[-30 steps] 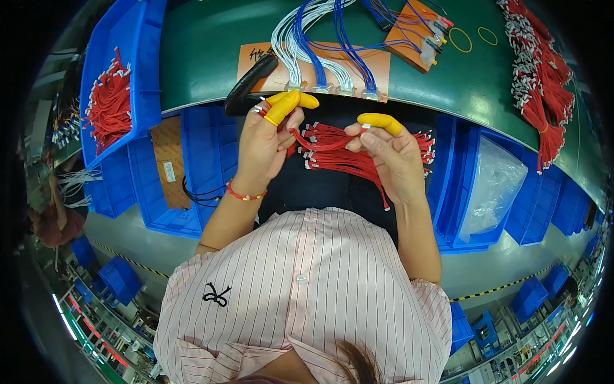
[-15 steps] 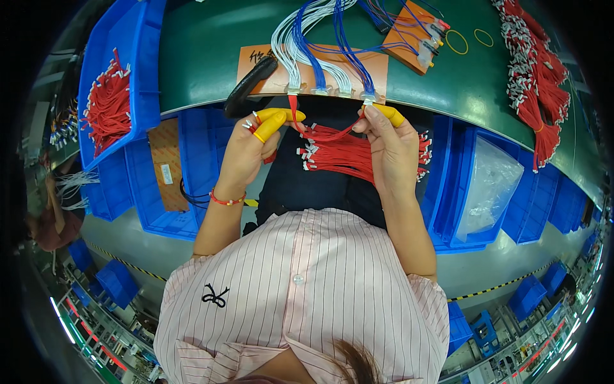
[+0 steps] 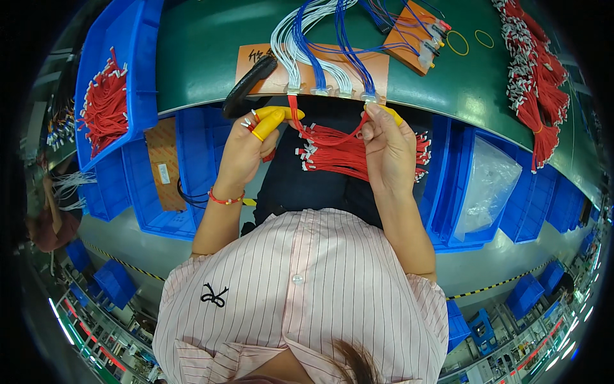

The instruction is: The person is assembling bunches of red wires into larger multi-colored wire harnesses at an electronics assembly station.

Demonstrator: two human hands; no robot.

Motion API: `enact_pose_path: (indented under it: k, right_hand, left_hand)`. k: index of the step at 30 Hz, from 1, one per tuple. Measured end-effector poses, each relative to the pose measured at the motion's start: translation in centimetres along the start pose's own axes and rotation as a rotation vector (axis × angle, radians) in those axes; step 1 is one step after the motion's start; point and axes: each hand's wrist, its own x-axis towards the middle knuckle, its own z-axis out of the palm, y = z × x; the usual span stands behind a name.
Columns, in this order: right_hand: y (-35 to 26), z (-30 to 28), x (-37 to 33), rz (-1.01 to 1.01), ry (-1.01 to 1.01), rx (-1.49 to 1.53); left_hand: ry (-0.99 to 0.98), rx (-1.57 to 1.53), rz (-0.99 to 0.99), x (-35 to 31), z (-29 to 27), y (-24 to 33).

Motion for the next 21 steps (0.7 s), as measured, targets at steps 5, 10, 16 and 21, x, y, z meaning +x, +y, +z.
enact_pose_path:
  k: [5,10,16,21]
  right_hand:
    - [0.7,0.3,-0.1,-0.023,0.067,0.041]
    - [0.7,0.5,-0.2,-0.010,0.057,0.003]
    - [0.1,0.2,-1.0,-0.089,-0.004,-0.511]
    - [0.3,0.9,-1.4,-0.136,-0.134,-0.590]
  left_hand:
    - [0.002,-0.014,-0.011,0.1,0.3,0.2]
    - [0.014,-0.115,0.037,0.5,0.6,-0.2]
    - [0.030,-0.118,0.077,0.4,1.5,1.7]
    - [-0.066,-0.095,-0.015,1.3,2.2,2.4]
